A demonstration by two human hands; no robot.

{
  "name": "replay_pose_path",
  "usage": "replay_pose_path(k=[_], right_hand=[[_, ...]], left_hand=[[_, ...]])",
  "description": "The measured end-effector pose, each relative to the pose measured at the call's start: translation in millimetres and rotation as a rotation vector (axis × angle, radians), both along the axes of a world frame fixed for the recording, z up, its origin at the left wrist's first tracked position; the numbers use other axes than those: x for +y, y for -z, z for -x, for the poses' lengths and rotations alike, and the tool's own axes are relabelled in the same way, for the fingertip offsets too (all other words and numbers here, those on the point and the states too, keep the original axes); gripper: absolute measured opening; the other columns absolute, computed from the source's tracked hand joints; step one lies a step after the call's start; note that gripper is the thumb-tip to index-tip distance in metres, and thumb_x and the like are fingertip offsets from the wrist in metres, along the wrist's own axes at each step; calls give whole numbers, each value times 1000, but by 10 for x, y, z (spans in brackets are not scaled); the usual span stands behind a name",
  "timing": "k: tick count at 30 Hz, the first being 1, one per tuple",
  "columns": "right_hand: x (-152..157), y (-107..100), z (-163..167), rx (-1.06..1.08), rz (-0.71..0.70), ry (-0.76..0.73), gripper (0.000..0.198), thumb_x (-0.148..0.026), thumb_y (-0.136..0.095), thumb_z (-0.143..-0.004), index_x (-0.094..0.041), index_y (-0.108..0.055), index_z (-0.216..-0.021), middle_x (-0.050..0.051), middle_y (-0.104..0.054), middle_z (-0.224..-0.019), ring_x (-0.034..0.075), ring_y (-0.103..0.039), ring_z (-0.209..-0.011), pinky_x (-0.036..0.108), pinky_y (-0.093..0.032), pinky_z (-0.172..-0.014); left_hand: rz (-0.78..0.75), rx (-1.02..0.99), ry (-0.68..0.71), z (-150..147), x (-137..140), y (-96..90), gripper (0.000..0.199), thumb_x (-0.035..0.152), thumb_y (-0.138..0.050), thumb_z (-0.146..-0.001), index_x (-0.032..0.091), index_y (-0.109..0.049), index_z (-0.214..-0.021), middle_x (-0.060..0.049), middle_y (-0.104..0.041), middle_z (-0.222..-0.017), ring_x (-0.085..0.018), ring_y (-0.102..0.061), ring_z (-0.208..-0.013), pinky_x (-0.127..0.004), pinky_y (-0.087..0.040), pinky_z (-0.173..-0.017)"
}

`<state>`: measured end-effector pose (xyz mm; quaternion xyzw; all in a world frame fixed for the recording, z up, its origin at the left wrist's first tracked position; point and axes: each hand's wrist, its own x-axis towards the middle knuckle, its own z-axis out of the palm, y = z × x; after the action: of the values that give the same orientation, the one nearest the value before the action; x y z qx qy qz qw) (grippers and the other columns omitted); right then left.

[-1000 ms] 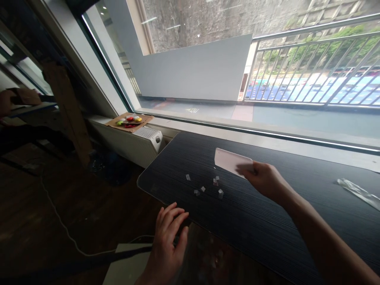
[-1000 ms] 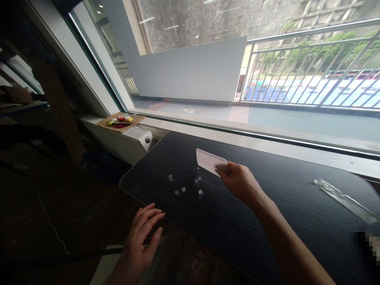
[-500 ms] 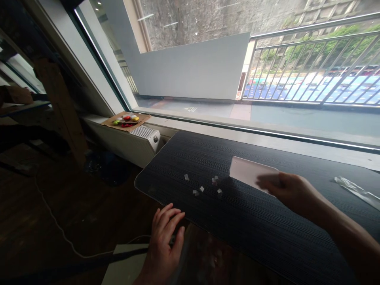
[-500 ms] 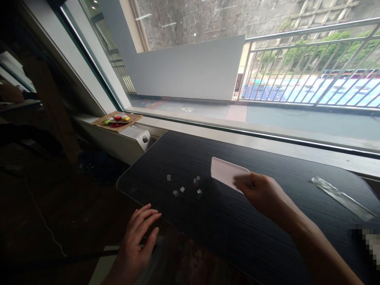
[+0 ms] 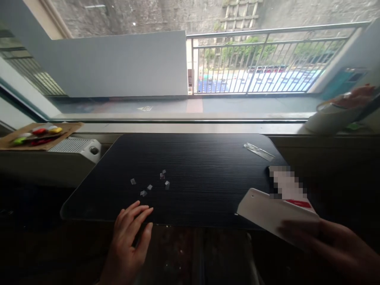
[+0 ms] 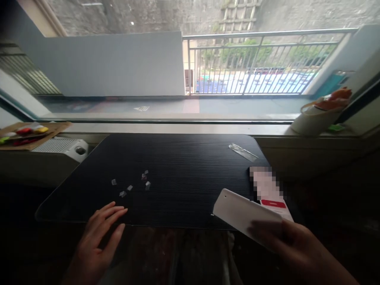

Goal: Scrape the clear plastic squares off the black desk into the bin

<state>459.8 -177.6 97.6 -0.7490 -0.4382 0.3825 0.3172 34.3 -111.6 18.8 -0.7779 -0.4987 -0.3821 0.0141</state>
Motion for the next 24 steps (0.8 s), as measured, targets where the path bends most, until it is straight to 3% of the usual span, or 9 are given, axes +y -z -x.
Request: replay_pose_path(k=[4,8,13,24], right_hand=[[101,-48,39,132,0,9,39,-60,-84,-60,-27,-85,-81,7,-84,-90,38,-77,-90,42,-64,-78],[51,18,59,234,-26,93,33,-56,-87,-59,-28,-84,-77,6,-83,-84,34,-78,-84,37,-63,-71],[5,107,13,235,-59,143,33,-56,-88,-58,-30,-84,-78,5,-84,-88,34,-77,-90,40,-63,-79],[-8,85,94,233,-37,43,35,-57,-88,-60,-27,-84,-78,6,-84,-88,34,-77,-94,42,-61,-88]], left_hand=[[16,-10,38,-18,25,-9,31,24,-55,-93,29,-62,-123,-4,-66,-120,-25,-59,-122,-46,-38,-115],[21,-2,35,13,22,16,31,26,-55,-93,30,-63,-123,-4,-66,-120,-25,-59,-122,-46,-38,-116],[11,21,51,-7,36,12,31,26,-56,-93,29,-63,-123,-4,-66,-120,-25,-59,-122,-45,-39,-115],[-2,92,125,-128,12,-69,32,23,-53,-95,26,-59,-126,-6,-64,-121,-26,-56,-124,-45,-42,-110]])
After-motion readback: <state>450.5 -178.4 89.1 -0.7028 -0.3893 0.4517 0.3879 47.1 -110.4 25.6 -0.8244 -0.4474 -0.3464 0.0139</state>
